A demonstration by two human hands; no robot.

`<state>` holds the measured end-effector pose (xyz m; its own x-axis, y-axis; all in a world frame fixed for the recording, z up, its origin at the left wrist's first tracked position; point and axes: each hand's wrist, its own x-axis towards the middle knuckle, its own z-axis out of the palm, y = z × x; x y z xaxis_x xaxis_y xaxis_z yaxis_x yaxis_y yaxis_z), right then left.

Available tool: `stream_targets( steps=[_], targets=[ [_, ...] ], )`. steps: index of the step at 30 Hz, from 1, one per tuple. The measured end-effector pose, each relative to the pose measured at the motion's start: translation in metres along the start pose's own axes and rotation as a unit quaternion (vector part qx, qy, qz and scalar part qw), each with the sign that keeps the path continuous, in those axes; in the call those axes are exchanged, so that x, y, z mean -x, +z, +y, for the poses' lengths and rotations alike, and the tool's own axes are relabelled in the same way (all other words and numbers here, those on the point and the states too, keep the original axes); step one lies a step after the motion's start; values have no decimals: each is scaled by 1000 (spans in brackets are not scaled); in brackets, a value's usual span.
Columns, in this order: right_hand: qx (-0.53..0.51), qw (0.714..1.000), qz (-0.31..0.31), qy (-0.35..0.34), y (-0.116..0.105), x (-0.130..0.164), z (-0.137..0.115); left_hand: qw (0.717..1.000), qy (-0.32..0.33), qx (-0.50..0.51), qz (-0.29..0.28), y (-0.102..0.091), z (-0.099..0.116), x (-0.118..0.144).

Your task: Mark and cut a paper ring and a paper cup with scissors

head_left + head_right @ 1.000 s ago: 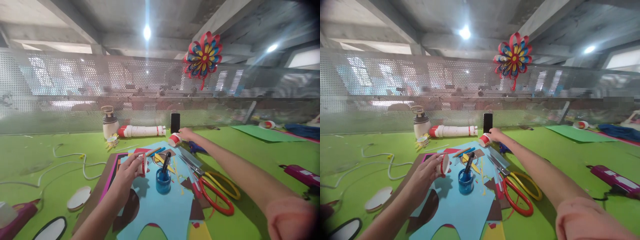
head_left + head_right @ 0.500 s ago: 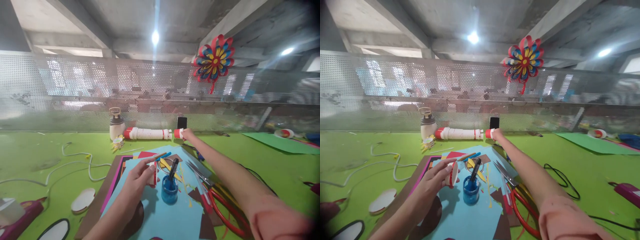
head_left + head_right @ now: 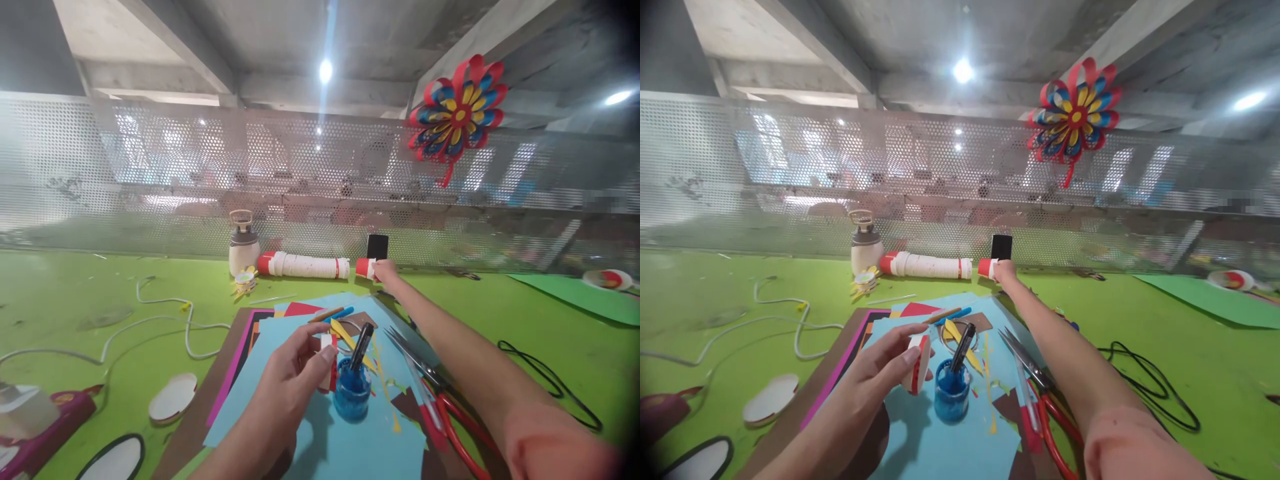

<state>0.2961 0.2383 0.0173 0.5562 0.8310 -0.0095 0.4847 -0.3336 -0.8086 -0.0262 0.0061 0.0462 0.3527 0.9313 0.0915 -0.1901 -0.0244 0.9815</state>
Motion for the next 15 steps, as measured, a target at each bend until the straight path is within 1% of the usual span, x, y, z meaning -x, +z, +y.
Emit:
stream_targets(
  steps=[3, 7, 15],
  targets=[
    [7, 1000, -5, -3, 3, -1, 0, 1000, 1, -12, -8, 0, -3, -1],
    [13, 1000, -20, -19, 15, -3, -6, 999, 9, -41, -26, -3, -7, -5],
    [18, 995, -63, -75, 34, -3, -10, 999, 7, -36, -40, -6, -13, -6]
  ],
)
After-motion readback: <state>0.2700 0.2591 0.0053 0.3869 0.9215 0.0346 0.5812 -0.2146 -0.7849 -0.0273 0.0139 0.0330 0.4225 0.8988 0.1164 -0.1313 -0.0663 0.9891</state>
